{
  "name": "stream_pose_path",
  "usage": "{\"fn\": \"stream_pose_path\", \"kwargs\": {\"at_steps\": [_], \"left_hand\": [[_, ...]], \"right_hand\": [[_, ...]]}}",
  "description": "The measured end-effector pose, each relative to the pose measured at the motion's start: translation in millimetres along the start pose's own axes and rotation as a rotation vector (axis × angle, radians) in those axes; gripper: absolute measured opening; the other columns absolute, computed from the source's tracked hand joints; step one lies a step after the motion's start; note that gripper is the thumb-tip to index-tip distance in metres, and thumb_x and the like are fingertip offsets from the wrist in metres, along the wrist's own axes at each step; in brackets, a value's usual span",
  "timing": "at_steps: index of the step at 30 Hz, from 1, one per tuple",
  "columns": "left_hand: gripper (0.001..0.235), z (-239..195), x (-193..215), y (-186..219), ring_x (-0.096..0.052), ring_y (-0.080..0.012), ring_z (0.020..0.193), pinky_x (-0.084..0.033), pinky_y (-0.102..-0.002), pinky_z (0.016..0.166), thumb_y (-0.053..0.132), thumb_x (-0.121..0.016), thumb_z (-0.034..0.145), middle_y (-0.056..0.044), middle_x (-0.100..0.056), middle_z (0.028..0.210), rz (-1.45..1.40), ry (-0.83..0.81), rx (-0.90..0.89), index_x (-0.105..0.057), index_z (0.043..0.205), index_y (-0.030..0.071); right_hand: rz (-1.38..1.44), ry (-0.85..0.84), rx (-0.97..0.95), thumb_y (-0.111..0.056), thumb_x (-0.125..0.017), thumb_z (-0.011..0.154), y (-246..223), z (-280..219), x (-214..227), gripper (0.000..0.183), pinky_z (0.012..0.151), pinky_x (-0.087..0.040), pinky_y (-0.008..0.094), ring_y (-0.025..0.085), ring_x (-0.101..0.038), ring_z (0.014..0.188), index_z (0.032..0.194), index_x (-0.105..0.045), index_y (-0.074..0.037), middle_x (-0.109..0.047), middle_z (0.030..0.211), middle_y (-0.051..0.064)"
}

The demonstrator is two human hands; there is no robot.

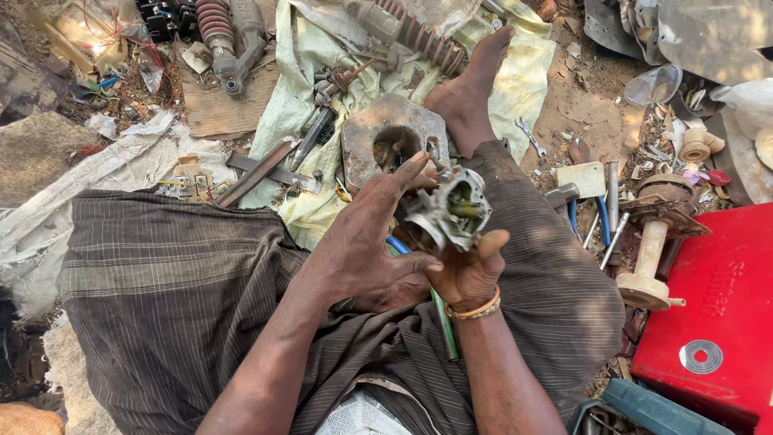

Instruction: The person sits on the ground and uses a hammer, screwdriver, and pliers to disassemble and adjust a metal mechanical component. They repeatedly strike the part with a hammer and use a screwdriver to pry or adjust internal pieces.

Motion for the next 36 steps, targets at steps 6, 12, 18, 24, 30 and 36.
{"fn": "stream_pose_path", "kwargs": {"at_steps": [6,12,18,24,30,36], "left_hand": [[0.107,-3.0,1.3,7.9,-0.058,-0.0282,0.138,-0.049,-0.045,0.12,0.035,-0.096,0.07,-0.006,-0.063,0.143,-0.08,0.043,0.032,-0.039,0.157,0.012],[0.071,-13.8,-2.1,-11.9,-0.057,-0.0299,0.132,-0.053,-0.041,0.107,0.059,-0.08,0.083,-0.014,-0.057,0.135,0.118,0.189,0.136,-0.058,0.131,0.011],[0.101,-31.5,-32.4,-49.7,-0.049,-0.037,0.141,-0.044,-0.049,0.117,0.072,-0.058,0.094,-0.025,-0.047,0.148,-0.007,0.323,0.328,-0.036,0.156,-0.004],[0.118,-42.5,-56.2,-89.2,-0.057,-0.0325,0.136,-0.049,-0.044,0.116,0.058,-0.084,0.077,-0.02,-0.053,0.143,-0.613,0.422,0.538,-0.022,0.157,-0.002],[0.108,-38.6,-35.3,-107.7,-0.058,-0.0296,0.133,-0.049,-0.045,0.116,0.037,-0.093,0.074,-0.02,-0.054,0.142,-1.05,0.385,0.514,-0.029,0.153,0.003],[0.11,-40.2,-32.8,-106.4,-0.058,-0.0301,0.134,-0.049,-0.051,0.113,0.044,-0.091,0.072,-0.015,-0.054,0.144,-1.326,0.212,0.526,-0.026,0.154,0.01]], "right_hand": [[0.098,0.034,0.043,-0.076,-0.061,0.093,-4.2,1.6,-6.2,0.095,0.106,-0.055,0.057,0.034,-0.059,0.13,0.157,-0.042,-0.008,-0.056,0.148,0.016],[-0.137,-0.076,0.049,-0.07,-0.065,0.092,0.1,4.2,-18.8,0.1,0.114,-0.046,0.048,0.029,-0.051,0.141,0.164,-0.036,-0.007,-0.047,0.16,0.014],[-0.124,0.062,0.07,-0.064,-0.062,0.1,14.7,8.2,-1.2,0.093,0.121,-0.038,0.046,0.027,-0.045,0.138,0.163,-0.025,-0.005,-0.042,0.153,0.015],[-0.585,-0.014,0.216,-0.062,-0.063,0.099,13.5,8.5,-27.4,0.099,0.133,-0.025,0.047,0.029,-0.029,0.158,0.167,-0.018,-0.007,-0.027,0.17,0.012],[-1.084,0.009,0.348,-0.068,-0.05,0.103,-4.5,-4.4,-61.3,0.089,0.134,-0.032,0.051,0.031,-0.032,0.162,0.165,-0.03,-0.006,-0.031,0.171,0.016],[-1.094,0.133,0.527,-0.057,-0.06,0.108,-39.4,-4.3,-66.9,0.085,0.129,-0.038,0.046,0.028,-0.045,0.151,0.168,-0.021,-0.012,-0.044,0.163,0.016]]}}
Point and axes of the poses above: each hand's wrist, its own z-axis towards the middle knuckle, its own x-axis out of the back of the hand, y = z × x, the point moved 8 cm from there along z, towards the middle knuckle
